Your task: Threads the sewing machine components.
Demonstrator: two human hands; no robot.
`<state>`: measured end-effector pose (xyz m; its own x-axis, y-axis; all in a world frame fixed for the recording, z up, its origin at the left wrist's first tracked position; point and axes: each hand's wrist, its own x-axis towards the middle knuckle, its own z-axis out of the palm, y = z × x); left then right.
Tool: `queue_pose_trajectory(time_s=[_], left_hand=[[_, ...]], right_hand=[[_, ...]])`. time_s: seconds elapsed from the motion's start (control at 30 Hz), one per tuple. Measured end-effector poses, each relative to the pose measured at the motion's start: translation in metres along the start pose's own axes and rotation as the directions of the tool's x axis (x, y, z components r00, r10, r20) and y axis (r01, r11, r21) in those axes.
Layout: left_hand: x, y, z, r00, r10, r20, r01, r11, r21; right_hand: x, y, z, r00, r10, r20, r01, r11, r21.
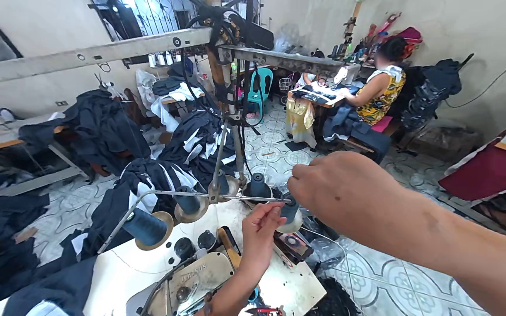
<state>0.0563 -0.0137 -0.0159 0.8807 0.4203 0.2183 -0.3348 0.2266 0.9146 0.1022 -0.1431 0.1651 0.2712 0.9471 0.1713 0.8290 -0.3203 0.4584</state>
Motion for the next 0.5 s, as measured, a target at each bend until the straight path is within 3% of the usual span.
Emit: queue_pose_trajectory(time_s=[0.3, 0.5], left_hand=[[0.002, 0.007, 0.006, 0.998, -0.055, -0.03, 0.055, 0.998, -0.009], [0.002, 0.011, 0.01, 0.999, -0.045, -0.016, 0.045, 0.999, -0.003]], right_hand=[[0.014, 0.017, -0.009, 0.979, 0.023, 0.203, -0.051, 0.99, 0.131], [0.013, 0.014, -0.013, 0.975, 0.051, 0.217, -0.078, 0.99, 0.118]])
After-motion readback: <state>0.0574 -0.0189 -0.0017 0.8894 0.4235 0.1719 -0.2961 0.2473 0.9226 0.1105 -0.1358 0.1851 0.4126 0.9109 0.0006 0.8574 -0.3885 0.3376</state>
